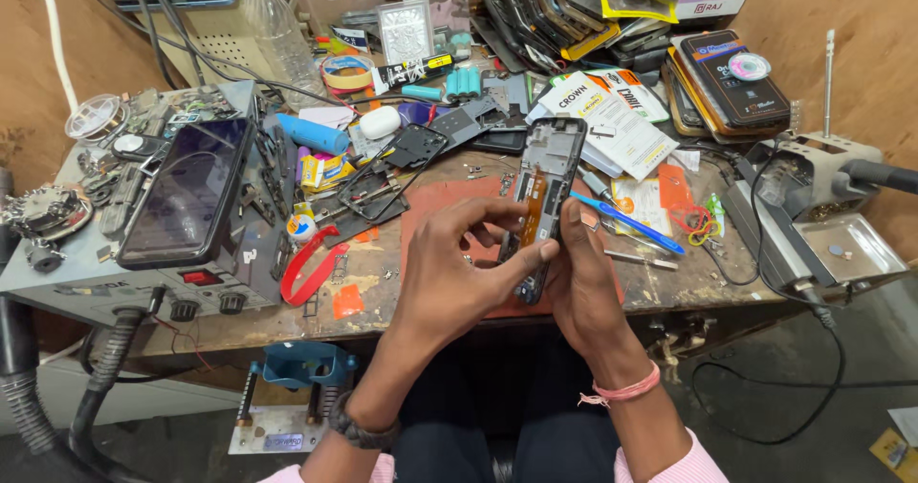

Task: The person disassembles a smartphone, removes the back cover, and detaches the battery connector. They then place a new battery into the phone chassis, reconnect the battery, and reattach the back cover. The person uses a heat gun to warm the back cover and a screwdriver to secure screws.

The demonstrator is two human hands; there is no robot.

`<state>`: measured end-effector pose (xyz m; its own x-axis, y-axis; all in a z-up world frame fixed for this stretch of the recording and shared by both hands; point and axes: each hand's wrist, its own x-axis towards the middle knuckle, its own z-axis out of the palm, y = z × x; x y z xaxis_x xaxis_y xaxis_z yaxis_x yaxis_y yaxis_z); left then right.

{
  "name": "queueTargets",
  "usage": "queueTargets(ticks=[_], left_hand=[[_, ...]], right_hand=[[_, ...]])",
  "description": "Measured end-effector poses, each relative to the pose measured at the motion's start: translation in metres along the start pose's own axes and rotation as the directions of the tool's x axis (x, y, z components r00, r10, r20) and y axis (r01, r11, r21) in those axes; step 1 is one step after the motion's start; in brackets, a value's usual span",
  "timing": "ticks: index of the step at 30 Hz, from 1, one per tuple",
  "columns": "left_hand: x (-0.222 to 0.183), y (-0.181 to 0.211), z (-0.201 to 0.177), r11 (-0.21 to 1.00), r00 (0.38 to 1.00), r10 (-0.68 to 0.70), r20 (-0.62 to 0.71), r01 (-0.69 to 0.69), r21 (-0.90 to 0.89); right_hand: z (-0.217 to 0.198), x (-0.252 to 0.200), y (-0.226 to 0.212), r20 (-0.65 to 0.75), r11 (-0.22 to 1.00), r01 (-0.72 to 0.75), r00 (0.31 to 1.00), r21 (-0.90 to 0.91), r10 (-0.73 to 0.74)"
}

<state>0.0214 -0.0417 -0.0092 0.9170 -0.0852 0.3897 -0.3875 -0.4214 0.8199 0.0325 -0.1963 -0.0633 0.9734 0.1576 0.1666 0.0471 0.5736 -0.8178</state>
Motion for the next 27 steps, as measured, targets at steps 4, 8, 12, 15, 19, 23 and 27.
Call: queueTargets(ticks=[4, 8, 12, 15, 19, 23, 27], left_hand=[[0.0, -0.001, 0.0, 0.999, 0.999, -0.026, 0.021, 0.027, -0.041], [-0.003, 0.0, -0.003, 0.992, 0.999, -0.047, 0.02, 0.049, -0.112], [-0.005, 0.004, -0.006, 0.987, 0.998, -0.041, 0.042, 0.047, -0.152], [-0.006, 0.008, -0.007, 0.985, 0.997, -0.06, 0.054, 0.068, -0.16], [-0.007, 0.014, -0.007, 0.987, 0.998, -0.039, 0.045, 0.046, -0.152], [-0.009, 0.016, -0.004, 0.995, 1.0, 0.005, 0.014, -0.003, -0.101], [-0.009, 0.015, -0.003, 0.997, 0.999, 0.036, -0.007, -0.037, -0.072]], right_hand=[[-0.003, -0.002, 0.007, -0.034, 1.0, -0.028, 0.999, -0.008, 0.028], [0.0, -0.005, 0.004, -0.057, 1.0, 0.009, 0.998, -0.017, -0.01], [0.002, -0.009, -0.001, -0.041, 0.999, 0.031, 0.999, -0.031, -0.033], [0.002, -0.011, -0.003, -0.019, 0.998, 0.056, 0.998, -0.024, -0.056], [0.004, -0.011, -0.005, 0.018, 0.997, 0.076, 0.997, 0.013, -0.076], [0.006, -0.011, -0.007, 0.009, 1.0, 0.002, 1.0, 0.007, -0.002], [0.006, -0.01, -0.005, 0.046, 1.0, 0.009, 0.999, 0.029, -0.011]])
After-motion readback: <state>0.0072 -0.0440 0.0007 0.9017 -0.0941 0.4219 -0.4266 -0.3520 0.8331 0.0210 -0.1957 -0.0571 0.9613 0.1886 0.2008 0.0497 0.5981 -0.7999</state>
